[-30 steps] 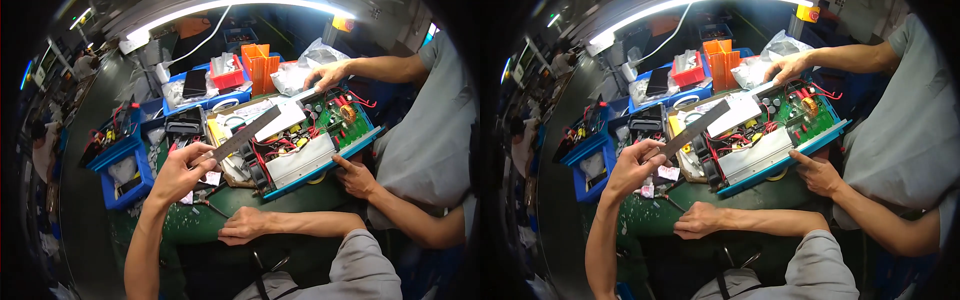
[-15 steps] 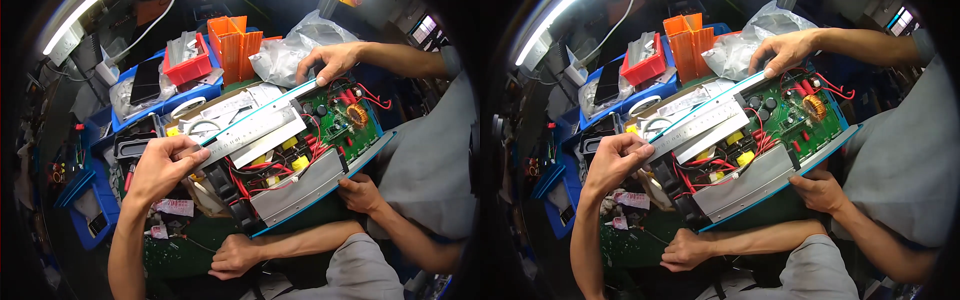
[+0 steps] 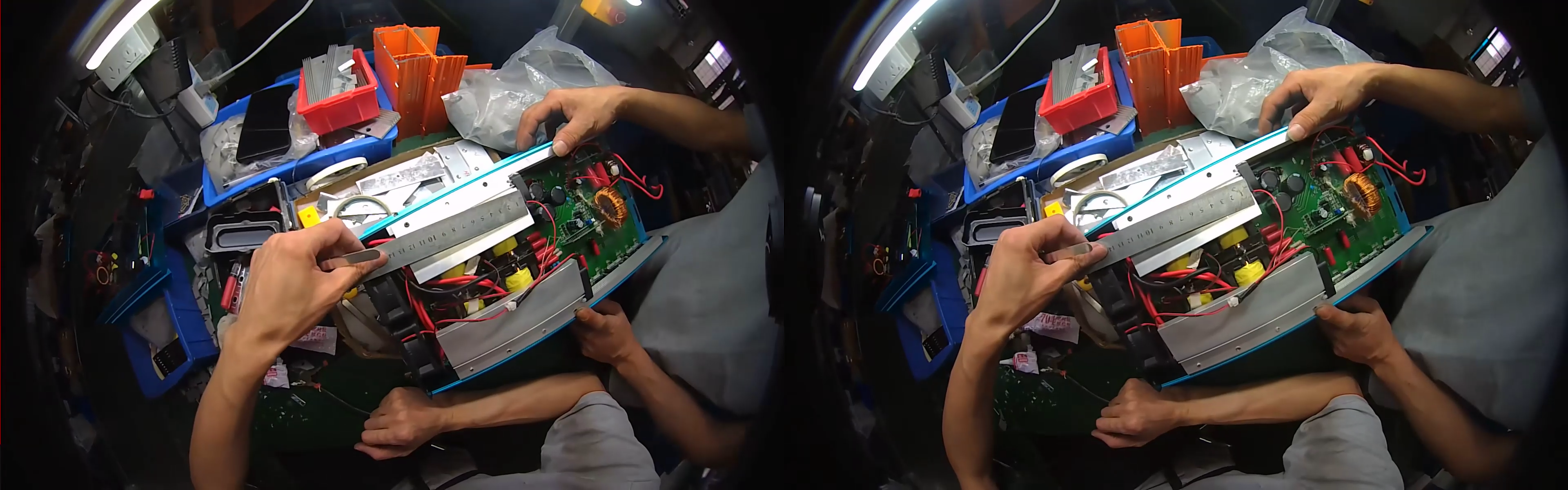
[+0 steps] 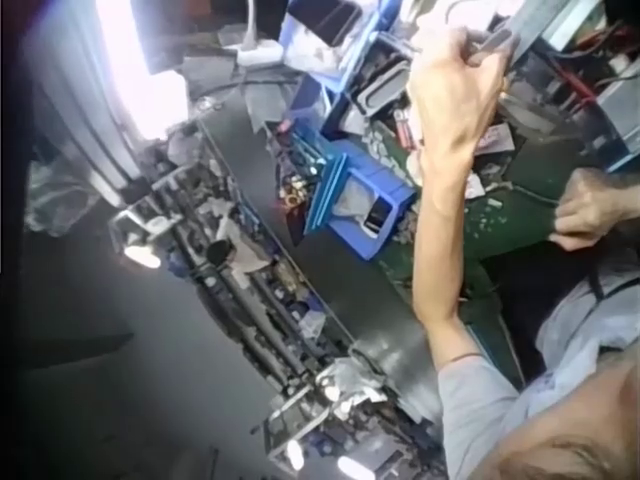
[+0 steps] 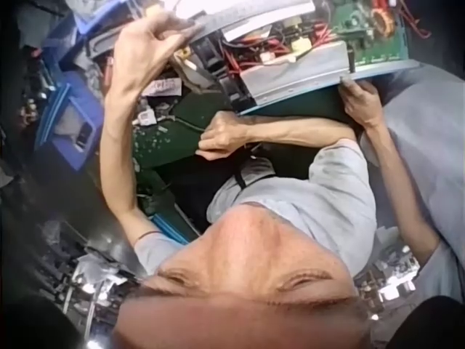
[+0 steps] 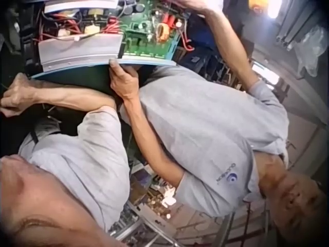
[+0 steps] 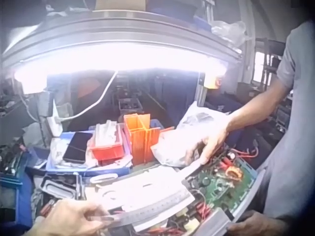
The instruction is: Assembling internal components and securing parts of an electronic device on a factory production line.
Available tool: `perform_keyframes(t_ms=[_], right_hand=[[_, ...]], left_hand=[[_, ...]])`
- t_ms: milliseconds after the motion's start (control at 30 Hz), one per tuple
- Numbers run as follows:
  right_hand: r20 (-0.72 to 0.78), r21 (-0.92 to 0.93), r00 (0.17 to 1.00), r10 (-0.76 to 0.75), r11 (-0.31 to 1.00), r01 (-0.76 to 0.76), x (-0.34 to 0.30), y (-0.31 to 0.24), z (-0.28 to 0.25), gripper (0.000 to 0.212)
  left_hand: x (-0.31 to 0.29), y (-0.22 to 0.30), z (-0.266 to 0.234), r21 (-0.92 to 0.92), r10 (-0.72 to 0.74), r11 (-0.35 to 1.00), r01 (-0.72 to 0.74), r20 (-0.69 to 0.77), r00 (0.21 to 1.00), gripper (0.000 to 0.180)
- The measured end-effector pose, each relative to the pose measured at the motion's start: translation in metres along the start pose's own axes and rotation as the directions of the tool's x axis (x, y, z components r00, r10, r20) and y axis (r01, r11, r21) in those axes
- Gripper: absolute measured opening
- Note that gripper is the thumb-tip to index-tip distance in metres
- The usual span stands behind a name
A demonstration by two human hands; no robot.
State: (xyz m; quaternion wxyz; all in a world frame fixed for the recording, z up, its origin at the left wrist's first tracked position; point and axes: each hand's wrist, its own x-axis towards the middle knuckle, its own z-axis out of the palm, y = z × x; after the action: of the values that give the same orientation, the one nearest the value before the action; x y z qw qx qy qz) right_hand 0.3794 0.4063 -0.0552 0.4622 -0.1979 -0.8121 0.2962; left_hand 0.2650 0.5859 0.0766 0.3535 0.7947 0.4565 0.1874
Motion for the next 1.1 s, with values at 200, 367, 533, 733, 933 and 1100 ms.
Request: perform_keyframes(t_ms=[200, 367, 533, 733, 933, 1100], right_hand=[[-0.010, 0.005, 1.000, 0.008, 1.000, -0.008, -0.005, 0.002, 0.002, 0.037], [-0.052, 0.057, 0.999, -0.006, 0.998, 0.009, -0.004, 0.001, 0.006, 0.035], [-0.027, 0.039, 1.000, 0.009, 0.999, -0.008, -0.009, 0.001, 0.002, 0.034], [-0.015, 0.048, 1.000, -0.005, 0.999, 0.006, -0.003, 0.000, 0.002, 0.035], [0.027, 0.048, 1.000, 0.013, 0.999, -0.014, -0.002, -0.003, -0.003, 0.036], [0.032, 0.064, 0.999, 0.023, 0.998, -0.025, -0.003, -0.002, -0.001, 0.035]], left_hand=[[-0.001, 0.010, 0.002, -0.001, -0.059, 0.998, 0.059, 0.047, 0.997, 0.026], [-0.004, 0.011, 0.004, -0.098, -0.097, 0.990, 0.101, 0.047, 0.994, 0.024], [-0.004, 0.015, 0.008, -0.105, -0.095, 0.990, 0.098, 0.034, 0.995, 0.023], [-0.007, 0.013, 0.002, -0.036, -0.067, 0.997, 0.066, -0.014, 0.998, 0.024], [-0.004, 0.008, 0.005, 0.012, -0.063, 0.998, 0.063, -0.019, 0.998, 0.024], [-0.006, 0.008, 0.006, 0.033, -0.033, 0.999, 0.035, -0.054, 0.998, 0.025]])
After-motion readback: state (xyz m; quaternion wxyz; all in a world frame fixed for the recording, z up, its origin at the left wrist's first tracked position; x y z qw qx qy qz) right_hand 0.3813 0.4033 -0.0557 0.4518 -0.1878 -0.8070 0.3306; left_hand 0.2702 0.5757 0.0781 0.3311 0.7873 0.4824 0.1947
